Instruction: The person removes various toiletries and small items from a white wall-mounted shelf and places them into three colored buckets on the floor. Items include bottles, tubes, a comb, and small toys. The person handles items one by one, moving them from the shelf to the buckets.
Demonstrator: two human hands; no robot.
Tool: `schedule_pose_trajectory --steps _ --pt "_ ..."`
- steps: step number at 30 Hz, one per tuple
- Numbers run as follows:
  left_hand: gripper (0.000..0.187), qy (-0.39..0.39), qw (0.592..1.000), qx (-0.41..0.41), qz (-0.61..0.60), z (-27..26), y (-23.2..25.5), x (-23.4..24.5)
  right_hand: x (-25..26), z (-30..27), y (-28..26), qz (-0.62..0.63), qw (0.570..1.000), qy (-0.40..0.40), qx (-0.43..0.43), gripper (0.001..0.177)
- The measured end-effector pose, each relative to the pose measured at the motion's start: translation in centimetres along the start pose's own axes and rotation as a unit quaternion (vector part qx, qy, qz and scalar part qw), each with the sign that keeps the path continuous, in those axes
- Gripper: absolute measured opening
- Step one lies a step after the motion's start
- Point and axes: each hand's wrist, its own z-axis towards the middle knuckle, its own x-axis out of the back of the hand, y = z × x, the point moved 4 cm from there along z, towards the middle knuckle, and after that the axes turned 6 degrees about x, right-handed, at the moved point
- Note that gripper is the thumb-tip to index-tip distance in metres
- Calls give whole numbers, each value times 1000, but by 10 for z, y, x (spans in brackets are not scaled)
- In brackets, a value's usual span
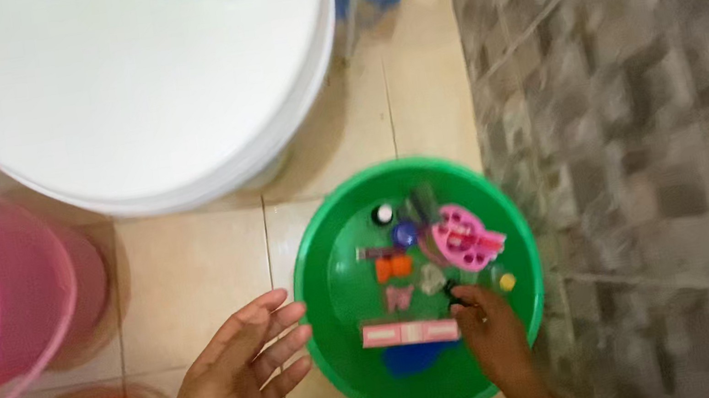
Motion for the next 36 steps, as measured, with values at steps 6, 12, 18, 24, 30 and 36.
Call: schedule_pose_trajectory --steps 6,12,18,24,30,36 --pt "46 -80 988 -90 -94 -100 74 -10 85 29 -223 185 982 -36 10 32" --pt "47 -118 964 -216 -103 -251 180 -30 182 16 -463 265 951 -47 155 33" --pt "41 -165 912 -365 -90 -469 283 -7 266 -67 -685 291 922 -46 252 31" --pt "36 -144 872 -446 -137 -611 320 78 306 -157 -830 309 897 -91 302 29" --pt "28 -189 849 -435 -232 -639 333 123 313 -193 -879 323 900 -118 268 29" --pt "20 -242 836 -409 -274 -633 353 130 325 -184 -904 317 897 -112 287 29"
